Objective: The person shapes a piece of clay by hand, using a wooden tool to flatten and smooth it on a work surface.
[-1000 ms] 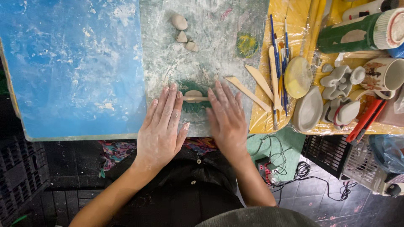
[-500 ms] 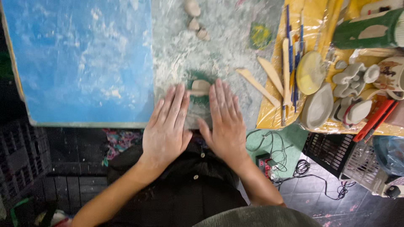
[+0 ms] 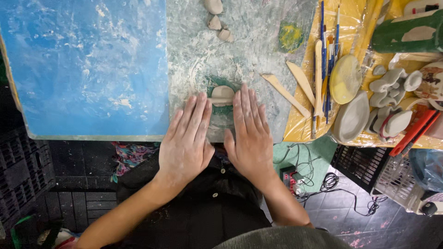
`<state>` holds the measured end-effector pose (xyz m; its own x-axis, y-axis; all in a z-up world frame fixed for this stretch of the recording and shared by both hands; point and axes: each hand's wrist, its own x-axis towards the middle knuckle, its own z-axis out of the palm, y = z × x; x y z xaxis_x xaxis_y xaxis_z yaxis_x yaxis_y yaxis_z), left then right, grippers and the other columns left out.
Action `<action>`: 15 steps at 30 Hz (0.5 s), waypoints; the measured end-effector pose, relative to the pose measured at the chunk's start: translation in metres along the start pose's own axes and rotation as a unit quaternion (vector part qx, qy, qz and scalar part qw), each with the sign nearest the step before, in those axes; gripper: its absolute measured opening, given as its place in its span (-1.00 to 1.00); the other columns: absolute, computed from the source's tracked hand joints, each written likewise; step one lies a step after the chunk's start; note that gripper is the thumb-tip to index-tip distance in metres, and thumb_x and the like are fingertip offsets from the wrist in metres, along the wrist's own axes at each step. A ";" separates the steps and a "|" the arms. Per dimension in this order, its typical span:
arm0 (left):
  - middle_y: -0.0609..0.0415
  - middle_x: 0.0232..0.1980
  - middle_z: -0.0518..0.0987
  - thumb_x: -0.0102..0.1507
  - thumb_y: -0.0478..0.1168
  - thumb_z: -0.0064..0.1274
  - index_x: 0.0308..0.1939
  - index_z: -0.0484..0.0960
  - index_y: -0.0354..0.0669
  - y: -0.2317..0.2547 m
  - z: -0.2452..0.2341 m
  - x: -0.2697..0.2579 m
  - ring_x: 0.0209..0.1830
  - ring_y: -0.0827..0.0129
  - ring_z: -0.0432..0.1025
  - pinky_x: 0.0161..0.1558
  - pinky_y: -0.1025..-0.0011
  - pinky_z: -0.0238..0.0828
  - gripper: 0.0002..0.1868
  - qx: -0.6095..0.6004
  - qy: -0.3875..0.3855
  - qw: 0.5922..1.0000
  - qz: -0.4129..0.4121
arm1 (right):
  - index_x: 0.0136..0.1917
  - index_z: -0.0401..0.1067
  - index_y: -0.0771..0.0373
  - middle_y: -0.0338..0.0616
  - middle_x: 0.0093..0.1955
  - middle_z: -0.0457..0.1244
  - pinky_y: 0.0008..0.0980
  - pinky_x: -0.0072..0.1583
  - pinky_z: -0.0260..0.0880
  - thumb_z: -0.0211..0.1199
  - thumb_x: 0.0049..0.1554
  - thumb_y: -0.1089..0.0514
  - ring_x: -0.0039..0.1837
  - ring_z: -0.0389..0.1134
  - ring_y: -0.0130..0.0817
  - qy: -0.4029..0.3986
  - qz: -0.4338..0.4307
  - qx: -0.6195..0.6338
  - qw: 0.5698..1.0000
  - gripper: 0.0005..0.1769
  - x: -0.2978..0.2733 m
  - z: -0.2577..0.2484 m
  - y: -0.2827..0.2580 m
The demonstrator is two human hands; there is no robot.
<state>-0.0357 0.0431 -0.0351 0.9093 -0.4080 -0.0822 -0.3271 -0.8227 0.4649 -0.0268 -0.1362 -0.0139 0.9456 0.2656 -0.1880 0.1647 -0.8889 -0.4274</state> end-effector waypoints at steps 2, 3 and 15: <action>-0.24 0.66 0.01 0.27 -0.10 -0.17 0.58 0.08 -0.46 -0.006 0.000 0.017 0.69 0.08 -0.14 0.60 0.14 -0.31 -0.17 -0.042 0.014 0.999 -0.001 | 0.66 -0.13 0.42 0.23 0.72 -0.20 0.10 0.66 -0.21 0.11 0.15 0.15 0.75 -0.21 0.09 0.013 -0.005 0.005 1.000 -0.09 0.017 -0.001 0.005; -0.24 0.66 0.01 0.27 -0.10 -0.17 0.58 0.08 -0.46 -0.006 -0.001 0.023 0.69 0.08 -0.14 0.60 0.14 -0.31 -0.17 -0.043 0.015 0.999 0.000 | 0.66 -0.14 0.43 0.24 0.72 -0.20 0.10 0.66 -0.22 0.10 0.13 0.16 0.75 -0.21 0.11 0.024 -0.005 0.011 1.000 -0.08 0.022 -0.002 0.005; -0.12 0.68 0.02 0.29 -0.09 -0.18 0.59 0.11 -0.40 -0.002 0.000 0.005 0.70 0.19 -0.13 0.63 0.20 -0.29 -0.19 0.023 -0.001 1.000 0.001 | 0.64 -0.12 0.46 0.25 0.70 -0.19 0.13 0.64 -0.24 0.08 0.09 0.15 0.74 -0.22 0.11 0.002 -0.004 0.002 1.000 -0.07 0.006 -0.001 0.001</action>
<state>-0.0308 0.0428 -0.0363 0.9081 -0.4105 -0.0825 -0.3408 -0.8392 0.4238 -0.0204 -0.1359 -0.0151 0.9452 0.2720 -0.1804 0.1720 -0.8849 -0.4328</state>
